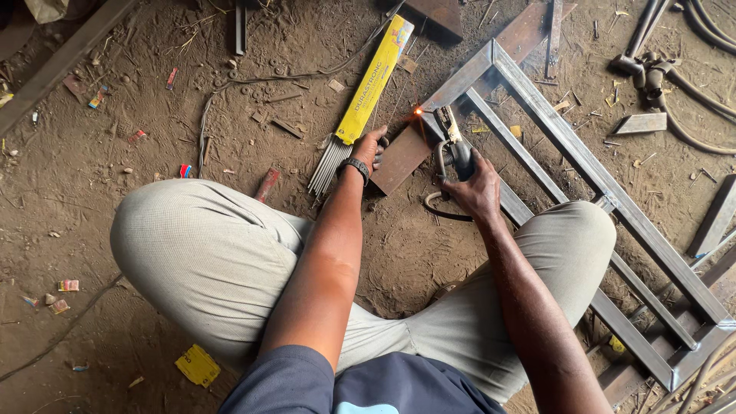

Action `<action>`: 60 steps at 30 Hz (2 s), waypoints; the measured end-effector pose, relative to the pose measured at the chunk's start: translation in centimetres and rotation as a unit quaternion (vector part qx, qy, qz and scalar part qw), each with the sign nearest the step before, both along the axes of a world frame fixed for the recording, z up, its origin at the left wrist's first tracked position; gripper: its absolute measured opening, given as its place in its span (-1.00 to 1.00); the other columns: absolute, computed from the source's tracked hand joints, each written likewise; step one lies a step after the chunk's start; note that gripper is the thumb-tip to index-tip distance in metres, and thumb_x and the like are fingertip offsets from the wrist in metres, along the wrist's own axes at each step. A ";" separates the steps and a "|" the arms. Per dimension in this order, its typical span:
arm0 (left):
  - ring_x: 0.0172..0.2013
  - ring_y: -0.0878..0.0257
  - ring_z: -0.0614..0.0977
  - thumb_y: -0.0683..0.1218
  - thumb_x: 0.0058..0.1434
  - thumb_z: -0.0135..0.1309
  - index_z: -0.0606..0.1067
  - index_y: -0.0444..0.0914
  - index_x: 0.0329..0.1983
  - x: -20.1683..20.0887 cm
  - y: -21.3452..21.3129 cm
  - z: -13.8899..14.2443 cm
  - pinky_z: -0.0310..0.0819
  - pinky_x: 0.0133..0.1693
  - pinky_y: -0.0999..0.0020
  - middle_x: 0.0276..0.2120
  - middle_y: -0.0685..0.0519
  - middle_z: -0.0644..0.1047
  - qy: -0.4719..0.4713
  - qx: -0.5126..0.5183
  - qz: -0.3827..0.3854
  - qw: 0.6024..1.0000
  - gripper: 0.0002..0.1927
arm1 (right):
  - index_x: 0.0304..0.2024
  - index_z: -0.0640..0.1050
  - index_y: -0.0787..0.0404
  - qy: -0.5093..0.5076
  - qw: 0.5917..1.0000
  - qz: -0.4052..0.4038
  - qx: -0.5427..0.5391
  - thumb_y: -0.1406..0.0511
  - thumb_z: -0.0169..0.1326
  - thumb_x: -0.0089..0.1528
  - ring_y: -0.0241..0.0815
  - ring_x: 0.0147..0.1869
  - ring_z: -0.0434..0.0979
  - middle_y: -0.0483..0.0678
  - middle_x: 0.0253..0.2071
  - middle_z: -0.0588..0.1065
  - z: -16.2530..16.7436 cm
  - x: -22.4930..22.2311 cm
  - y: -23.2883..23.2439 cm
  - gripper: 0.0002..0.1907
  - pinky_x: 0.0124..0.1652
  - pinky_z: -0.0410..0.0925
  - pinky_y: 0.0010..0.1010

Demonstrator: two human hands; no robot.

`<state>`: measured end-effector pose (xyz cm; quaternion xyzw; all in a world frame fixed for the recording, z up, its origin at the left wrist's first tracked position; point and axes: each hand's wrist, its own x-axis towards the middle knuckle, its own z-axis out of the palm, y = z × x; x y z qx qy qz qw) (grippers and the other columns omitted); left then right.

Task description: The person sits on the ground and uses a welding torch to join metal bars into a rectangular frame. They weld multiple joints, reposition the frame, and continue welding other sections.

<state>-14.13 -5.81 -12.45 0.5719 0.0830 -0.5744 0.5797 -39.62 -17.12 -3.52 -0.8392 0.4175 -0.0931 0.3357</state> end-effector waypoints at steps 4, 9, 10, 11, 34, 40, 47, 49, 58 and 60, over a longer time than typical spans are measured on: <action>-0.74 0.41 0.11 0.22 0.19 0.21 0.47 -0.15 -0.49 0.0 -0.2 0.5 -0.09 -0.65 0.39 -0.72 0.26 0.24 -0.035 0.041 0.042 0.998 -0.59 | 0.37 0.28 0.48 0.012 1.000 -0.011 0.015 0.10 0.49 -0.04 0.10 0.10 0.57 0.31 0.07 0.47 0.9 0.5 0.4 0.09 0.02 0.52 -0.15; -0.75 0.43 0.23 0.18 0.17 0.23 0.52 -0.17 -0.48 -0.2 0.0 0.8 0.00 -0.66 0.42 -0.70 0.24 0.38 -0.103 0.056 0.066 0.991 -0.64 | 0.30 0.45 0.31 0.030 0.985 -0.063 0.155 0.12 0.31 -0.01 0.02 -0.10 0.72 0.13 -0.01 0.61 3.0 1.2 0.8 -0.15 -0.09 0.61 -0.20; -0.75 0.43 0.23 0.18 0.16 0.24 0.52 -0.18 -0.50 -0.3 -0.1 0.8 -0.01 -0.67 0.42 -0.70 0.24 0.38 -0.105 0.062 0.067 0.990 -0.64 | 0.23 0.48 0.31 0.033 0.992 -0.041 0.111 0.15 0.35 -0.02 0.01 -0.07 0.69 0.15 -0.02 0.60 3.3 1.3 0.9 -0.20 -0.06 0.58 -0.19; -0.75 0.43 0.23 0.17 0.15 0.25 0.51 -0.18 -0.52 -0.4 -0.1 0.7 -0.01 -0.67 0.42 -0.70 0.23 0.37 -0.107 0.067 0.068 0.990 -0.63 | 0.17 0.52 0.31 0.036 0.997 -0.019 0.067 0.19 0.40 -0.04 0.00 -0.04 0.67 0.16 -0.02 0.58 3.5 1.3 0.9 -0.25 -0.03 0.56 -0.19; -0.55 0.22 0.57 0.21 0.07 0.28 0.56 -0.29 -0.60 -0.8 -0.9 -0.1 0.40 -0.46 0.27 -0.61 0.04 0.57 -0.293 0.117 0.099 0.944 -0.52 | 0.36 0.30 0.47 -0.001 1.000 -0.027 0.011 0.04 0.52 -0.08 0.08 0.12 0.56 0.30 0.11 0.46 0.7 0.0 -0.1 0.14 0.04 0.52 -0.14; -0.54 0.19 0.59 0.25 0.08 0.26 0.58 -0.29 -0.60 -0.8 -0.8 -0.3 0.42 -0.43 0.27 -0.60 0.01 0.59 -0.322 0.148 0.063 0.933 -0.49 | 0.36 0.29 0.49 0.023 0.999 -0.031 0.020 0.05 0.51 -0.06 0.10 0.12 0.57 0.30 0.09 0.47 0.5 0.0 -0.1 0.12 0.04 0.52 -0.16; -0.57 0.19 0.59 0.27 0.07 0.25 0.58 -0.22 -0.64 -1.0 -0.9 0.0 0.38 -0.47 0.25 -0.63 0.03 0.59 -0.325 0.160 0.049 0.931 -0.51 | 0.28 0.42 0.42 0.054 0.998 -0.032 0.023 0.06 0.48 -0.05 0.04 0.09 0.58 0.22 0.04 0.50 0.9 -0.1 0.0 -0.02 0.05 0.53 -0.16; -0.59 0.20 0.58 0.28 0.08 0.25 0.58 -0.20 -0.66 -1.0 -0.9 0.1 0.35 -0.48 0.23 -0.65 0.04 0.58 -0.335 0.167 0.040 0.927 -0.50 | 0.23 0.52 0.35 0.080 0.996 -0.019 0.024 0.09 0.46 -0.03 0.03 0.09 0.59 0.17 0.02 0.54 1.1 0.0 0.0 -0.14 0.08 0.52 -0.15; -0.55 0.18 0.58 0.23 0.05 0.28 0.53 -0.28 -0.62 -0.9 -0.4 -0.3 0.43 -0.44 0.23 -0.61 0.03 0.58 -0.332 0.120 0.060 0.934 -0.51 | 0.35 0.32 0.42 0.030 0.998 -0.041 0.031 0.04 0.50 -0.07 0.08 0.09 0.55 0.24 0.05 0.46 1.0 0.3 0.2 0.10 0.04 0.51 -0.14; -0.54 0.18 0.59 0.23 0.06 0.27 0.54 -0.29 -0.61 -0.9 -0.4 -0.1 0.42 -0.43 0.24 -0.61 0.02 0.59 -0.338 0.125 0.052 0.931 -0.51 | 0.37 0.31 0.42 0.027 0.998 -0.041 0.034 0.06 0.48 -0.07 0.07 0.10 0.56 0.24 0.07 0.46 1.1 0.4 0.2 0.09 0.04 0.52 -0.15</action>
